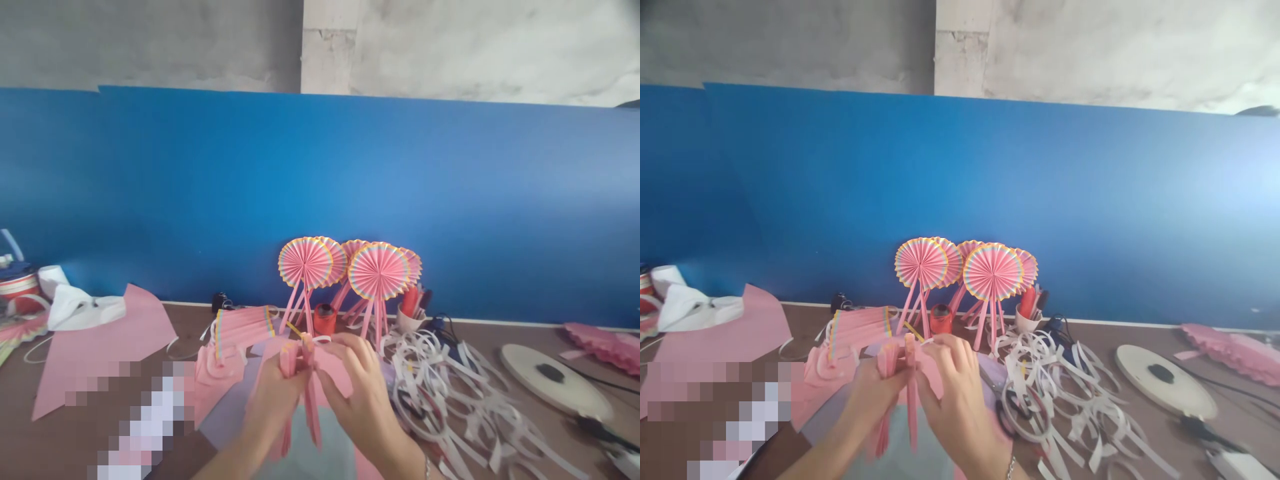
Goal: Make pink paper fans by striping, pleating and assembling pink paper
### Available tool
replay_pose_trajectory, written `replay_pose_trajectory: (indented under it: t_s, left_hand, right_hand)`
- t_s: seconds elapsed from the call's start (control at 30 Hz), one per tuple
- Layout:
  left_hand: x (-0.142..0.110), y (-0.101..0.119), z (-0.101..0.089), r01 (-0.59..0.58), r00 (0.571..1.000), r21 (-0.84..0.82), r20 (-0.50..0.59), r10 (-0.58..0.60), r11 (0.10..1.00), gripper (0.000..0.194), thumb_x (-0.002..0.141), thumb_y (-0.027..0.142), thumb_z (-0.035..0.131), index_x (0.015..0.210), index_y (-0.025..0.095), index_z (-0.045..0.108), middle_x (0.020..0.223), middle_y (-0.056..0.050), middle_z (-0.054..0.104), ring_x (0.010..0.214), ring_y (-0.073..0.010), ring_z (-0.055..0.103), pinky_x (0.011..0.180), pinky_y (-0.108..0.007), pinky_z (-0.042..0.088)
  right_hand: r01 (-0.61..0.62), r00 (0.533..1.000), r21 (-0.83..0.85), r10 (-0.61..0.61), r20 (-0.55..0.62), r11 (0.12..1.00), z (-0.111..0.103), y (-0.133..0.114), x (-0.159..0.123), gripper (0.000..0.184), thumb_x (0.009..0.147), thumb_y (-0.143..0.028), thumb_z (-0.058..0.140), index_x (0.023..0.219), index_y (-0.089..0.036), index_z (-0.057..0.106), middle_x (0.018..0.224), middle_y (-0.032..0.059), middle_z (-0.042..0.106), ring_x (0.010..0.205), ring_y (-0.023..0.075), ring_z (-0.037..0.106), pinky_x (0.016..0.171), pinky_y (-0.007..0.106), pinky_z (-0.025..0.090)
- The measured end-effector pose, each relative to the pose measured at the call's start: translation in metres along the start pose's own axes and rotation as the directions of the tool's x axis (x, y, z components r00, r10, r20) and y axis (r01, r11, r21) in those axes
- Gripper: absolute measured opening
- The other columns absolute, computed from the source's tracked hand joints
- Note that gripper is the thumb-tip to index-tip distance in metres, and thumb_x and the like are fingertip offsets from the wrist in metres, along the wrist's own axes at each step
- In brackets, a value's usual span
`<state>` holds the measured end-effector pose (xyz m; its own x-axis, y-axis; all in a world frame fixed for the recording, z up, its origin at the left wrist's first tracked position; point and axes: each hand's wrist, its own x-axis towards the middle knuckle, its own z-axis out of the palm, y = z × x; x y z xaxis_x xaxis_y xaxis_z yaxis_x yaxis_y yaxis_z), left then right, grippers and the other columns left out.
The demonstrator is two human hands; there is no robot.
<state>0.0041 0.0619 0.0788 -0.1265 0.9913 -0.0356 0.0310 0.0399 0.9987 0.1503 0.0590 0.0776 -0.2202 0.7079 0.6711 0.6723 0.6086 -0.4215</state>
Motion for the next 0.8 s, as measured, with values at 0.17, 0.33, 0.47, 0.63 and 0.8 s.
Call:
replay_pose_trajectory:
  t_s: [0.17, 0.33, 0.47, 0.63, 0.8]
  left_hand:
    - [-0.010, 0.000, 0.009, -0.025, 0.996, 0.000, 0.085, 0.025, 1.000, 0.011, 0.057, 0.008, 0.060, 0.060, 0.016, 0.066, 0.056, 0.000, 0.059, 0.058, -0.0172, 0.053, 0.052, -0.023, 0.039]
    - [-0.008, -0.010, 0.012, -0.020, 0.993, 0.016, 0.113, 0.018, 1.000, 0.010, 0.057, 0.008, 0.059, 0.057, 0.016, 0.065, 0.051, 0.001, 0.055, 0.049, -0.0143, 0.048, 0.047, -0.022, 0.033]
    - [-0.009, -0.008, 0.012, -0.032, 0.991, 0.021, 0.130, 0.029, 0.999, 0.014, 0.057, 0.006, 0.058, 0.060, 0.017, 0.067, 0.052, 0.001, 0.056, 0.052, -0.0154, 0.050, 0.050, -0.022, 0.034]
    - [-0.011, 0.003, 0.010, 0.047, 0.990, 0.068, 0.127, -0.056, 0.997, 0.017, 0.055, 0.001, 0.058, 0.055, 0.016, 0.065, 0.052, 0.000, 0.060, 0.052, -0.0150, 0.052, 0.048, -0.021, 0.034]
    - [-0.006, 0.002, 0.007, 0.194, 0.974, -0.002, 0.116, -0.192, 0.981, 0.017, 0.057, 0.006, 0.065, 0.071, 0.015, 0.069, 0.063, -0.004, 0.069, 0.037, -0.0078, 0.042, 0.036, -0.019, 0.024]
  right_hand:
    - [0.184, 0.980, -0.121, -0.191, -0.051, 0.975, -0.008, -0.009, -0.002, 0.025, 0.084, -0.012, 0.050, 0.100, -0.028, 0.060, 0.121, 0.0079, 0.048, 0.111, 0.0251, 0.047, 0.089, 0.042, 0.041]
    - [0.209, 0.978, -0.093, -0.207, 0.033, 0.973, -0.022, -0.009, 0.005, 0.022, 0.081, -0.011, 0.049, 0.093, -0.025, 0.061, 0.121, 0.0087, 0.050, 0.112, 0.0263, 0.046, 0.090, 0.044, 0.040]
    - [0.183, 0.977, -0.039, -0.177, 0.115, 0.982, -0.024, -0.011, 0.008, 0.025, 0.077, -0.015, 0.053, 0.099, -0.023, 0.060, 0.120, 0.0105, 0.051, 0.113, 0.0275, 0.045, 0.089, 0.044, 0.041]
    - [0.090, 0.996, 0.148, -0.090, -0.007, 0.985, -0.023, -0.007, 0.007, 0.016, 0.085, -0.017, 0.049, 0.079, -0.024, 0.063, 0.111, 0.0075, 0.057, 0.105, 0.0229, 0.052, 0.087, 0.038, 0.042]
    - [-0.241, 0.963, 0.191, 0.259, -0.074, 0.951, -0.032, 0.025, 0.017, 0.018, 0.081, -0.029, 0.055, 0.067, -0.021, 0.061, 0.095, 0.0085, 0.063, 0.087, 0.0214, 0.059, 0.078, 0.033, 0.043]
